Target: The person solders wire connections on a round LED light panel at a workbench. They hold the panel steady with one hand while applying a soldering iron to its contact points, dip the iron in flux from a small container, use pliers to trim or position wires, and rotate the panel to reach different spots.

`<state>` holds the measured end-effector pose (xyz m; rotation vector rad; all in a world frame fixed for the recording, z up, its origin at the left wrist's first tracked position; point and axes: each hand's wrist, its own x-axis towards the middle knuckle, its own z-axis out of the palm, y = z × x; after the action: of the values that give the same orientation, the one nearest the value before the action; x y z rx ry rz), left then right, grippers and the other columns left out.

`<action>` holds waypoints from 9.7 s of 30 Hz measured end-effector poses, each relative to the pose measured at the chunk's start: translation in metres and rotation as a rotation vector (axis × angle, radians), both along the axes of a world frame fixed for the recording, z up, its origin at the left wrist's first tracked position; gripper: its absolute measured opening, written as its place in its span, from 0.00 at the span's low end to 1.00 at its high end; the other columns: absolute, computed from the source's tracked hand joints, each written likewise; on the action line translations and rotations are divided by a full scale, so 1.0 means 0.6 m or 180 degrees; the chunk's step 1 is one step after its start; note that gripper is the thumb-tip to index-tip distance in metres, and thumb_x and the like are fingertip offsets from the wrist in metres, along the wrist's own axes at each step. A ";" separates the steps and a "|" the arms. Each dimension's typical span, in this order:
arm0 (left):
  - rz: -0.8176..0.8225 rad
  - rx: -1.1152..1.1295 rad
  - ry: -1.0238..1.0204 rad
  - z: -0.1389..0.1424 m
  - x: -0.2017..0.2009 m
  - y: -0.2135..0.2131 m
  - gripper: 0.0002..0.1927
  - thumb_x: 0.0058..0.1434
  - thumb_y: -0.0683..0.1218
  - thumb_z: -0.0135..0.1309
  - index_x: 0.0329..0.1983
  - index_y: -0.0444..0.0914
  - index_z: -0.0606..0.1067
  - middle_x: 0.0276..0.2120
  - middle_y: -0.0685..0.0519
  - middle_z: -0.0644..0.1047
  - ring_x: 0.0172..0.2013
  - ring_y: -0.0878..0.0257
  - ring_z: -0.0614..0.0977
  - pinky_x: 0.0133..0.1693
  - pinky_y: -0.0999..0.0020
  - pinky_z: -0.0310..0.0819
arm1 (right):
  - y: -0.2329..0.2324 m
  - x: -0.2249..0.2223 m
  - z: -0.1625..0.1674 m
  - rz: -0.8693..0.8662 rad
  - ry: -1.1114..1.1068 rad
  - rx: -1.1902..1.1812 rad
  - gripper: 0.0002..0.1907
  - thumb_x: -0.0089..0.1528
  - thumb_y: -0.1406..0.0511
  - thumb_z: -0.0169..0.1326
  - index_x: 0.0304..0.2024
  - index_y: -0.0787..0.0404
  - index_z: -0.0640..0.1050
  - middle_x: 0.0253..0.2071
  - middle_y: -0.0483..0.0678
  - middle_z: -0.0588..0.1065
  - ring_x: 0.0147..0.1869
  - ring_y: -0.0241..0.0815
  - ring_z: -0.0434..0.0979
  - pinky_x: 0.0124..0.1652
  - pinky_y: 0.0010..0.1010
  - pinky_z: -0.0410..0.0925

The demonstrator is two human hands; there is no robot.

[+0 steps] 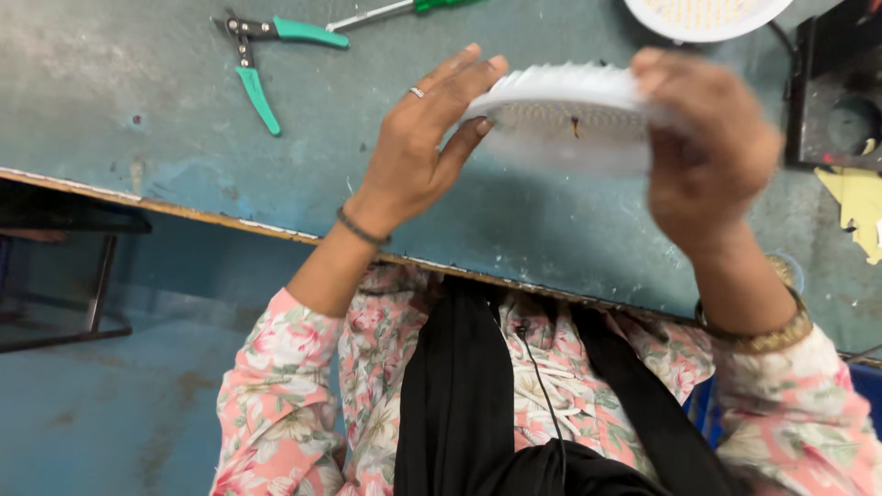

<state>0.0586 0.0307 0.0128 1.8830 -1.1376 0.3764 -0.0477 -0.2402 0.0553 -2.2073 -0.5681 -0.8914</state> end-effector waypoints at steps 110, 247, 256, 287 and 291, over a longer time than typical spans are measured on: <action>-0.0680 0.1301 0.0454 -0.082 -0.109 -0.069 0.10 0.55 0.51 0.66 0.41 0.59 0.86 0.71 0.56 0.62 0.75 0.39 0.43 0.62 0.15 0.39 | 0.052 -0.186 -0.164 -0.0706 0.1700 0.1343 0.48 0.61 0.83 0.53 0.79 0.59 0.49 0.81 0.57 0.50 0.84 0.56 0.54 0.78 0.45 0.56; 0.0178 0.0821 0.0332 -0.101 -0.157 -0.106 0.05 0.60 0.47 0.62 0.35 0.41 0.81 0.61 0.49 0.72 0.71 0.44 0.61 0.59 0.45 0.57 | 0.082 -0.223 -0.153 -0.0883 0.1756 0.0918 0.63 0.59 0.81 0.64 0.78 0.44 0.38 0.66 0.58 0.63 0.58 0.46 0.78 0.54 0.32 0.76; 0.0176 0.0814 0.0373 -0.101 -0.157 -0.104 0.05 0.60 0.47 0.62 0.35 0.42 0.81 0.61 0.49 0.73 0.71 0.44 0.61 0.59 0.45 0.57 | 0.081 -0.221 -0.157 -0.0839 0.1752 0.0889 0.62 0.59 0.81 0.63 0.78 0.44 0.38 0.67 0.57 0.63 0.58 0.46 0.78 0.53 0.32 0.75; 0.0263 0.0881 0.0290 -0.105 -0.159 -0.105 0.06 0.61 0.48 0.63 0.35 0.41 0.81 0.61 0.50 0.72 0.71 0.45 0.60 0.59 0.45 0.57 | 0.084 -0.219 -0.155 -0.0831 0.1875 0.0937 0.62 0.59 0.81 0.64 0.78 0.44 0.37 0.66 0.58 0.64 0.54 0.44 0.79 0.51 0.31 0.76; 0.0231 0.0876 0.0341 -0.103 -0.158 -0.109 0.05 0.60 0.48 0.63 0.34 0.42 0.81 0.60 0.51 0.73 0.71 0.44 0.61 0.59 0.45 0.57 | 0.078 -0.218 -0.153 -0.0834 0.1837 0.0947 0.62 0.58 0.81 0.63 0.78 0.44 0.38 0.66 0.58 0.63 0.55 0.45 0.78 0.53 0.31 0.75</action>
<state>-0.0360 -0.0347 -0.0488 2.1608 -1.0950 0.1619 -0.1784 -0.1934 -0.0365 -2.1453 0.1226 -0.3874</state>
